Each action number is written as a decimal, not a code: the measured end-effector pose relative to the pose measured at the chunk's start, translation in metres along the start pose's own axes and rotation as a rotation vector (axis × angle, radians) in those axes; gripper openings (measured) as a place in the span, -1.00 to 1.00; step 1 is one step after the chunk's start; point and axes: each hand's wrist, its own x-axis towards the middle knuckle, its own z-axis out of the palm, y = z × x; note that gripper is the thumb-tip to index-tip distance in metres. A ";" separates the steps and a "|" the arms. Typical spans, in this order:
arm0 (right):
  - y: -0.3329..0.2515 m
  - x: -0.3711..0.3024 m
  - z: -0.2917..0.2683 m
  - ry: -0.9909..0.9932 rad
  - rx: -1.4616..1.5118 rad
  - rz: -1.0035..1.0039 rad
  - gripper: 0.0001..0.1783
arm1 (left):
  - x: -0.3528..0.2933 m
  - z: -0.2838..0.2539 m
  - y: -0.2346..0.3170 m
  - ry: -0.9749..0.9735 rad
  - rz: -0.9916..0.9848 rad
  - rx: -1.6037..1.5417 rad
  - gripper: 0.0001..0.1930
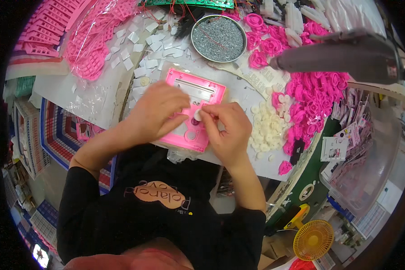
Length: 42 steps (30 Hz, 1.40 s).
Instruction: Assembling a pink plastic toy house by installing components, connecting wiring, and using an electric screwdriver.
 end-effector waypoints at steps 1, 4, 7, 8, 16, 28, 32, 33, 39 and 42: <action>0.003 -0.005 0.001 -0.007 -0.083 0.009 -0.83 | -0.004 0.002 -0.005 -0.026 0.003 0.070 -0.71; 0.012 -0.008 0.008 -0.031 -0.346 -0.172 -0.82 | -0.015 0.009 -0.013 -0.096 -0.010 0.224 -0.60; 0.014 -0.011 0.019 -0.043 -0.459 -0.268 -0.82 | -0.016 0.011 -0.010 -0.130 -0.036 0.270 -0.57; 0.013 -0.010 0.022 -0.049 -0.479 -0.262 -0.82 | -0.017 0.011 -0.009 -0.130 -0.035 0.289 -0.57; 0.006 -0.010 0.029 -0.062 -0.576 -0.194 -0.82 | -0.018 0.010 -0.007 -0.141 -0.051 0.330 -0.57; 0.004 -0.011 0.028 -0.105 -0.555 -0.040 -0.82 | -0.014 0.008 -0.007 -0.176 -0.041 0.318 -0.59; 0.005 -0.011 0.028 -0.084 -0.525 -0.019 -0.81 | 0.003 -0.002 -0.007 -0.160 0.025 0.269 -0.68; 0.006 -0.012 0.029 -0.065 -0.513 -0.003 -0.80 | 0.010 -0.005 -0.010 -0.140 0.048 0.241 -0.71; 0.006 -0.013 0.027 -0.044 -0.456 0.015 -0.77 | 0.112 0.018 -0.074 0.066 0.010 0.390 -0.85; 0.009 -0.014 0.023 -0.038 -0.399 0.015 -0.75 | 0.147 0.034 -0.090 -0.123 -0.033 0.518 -0.85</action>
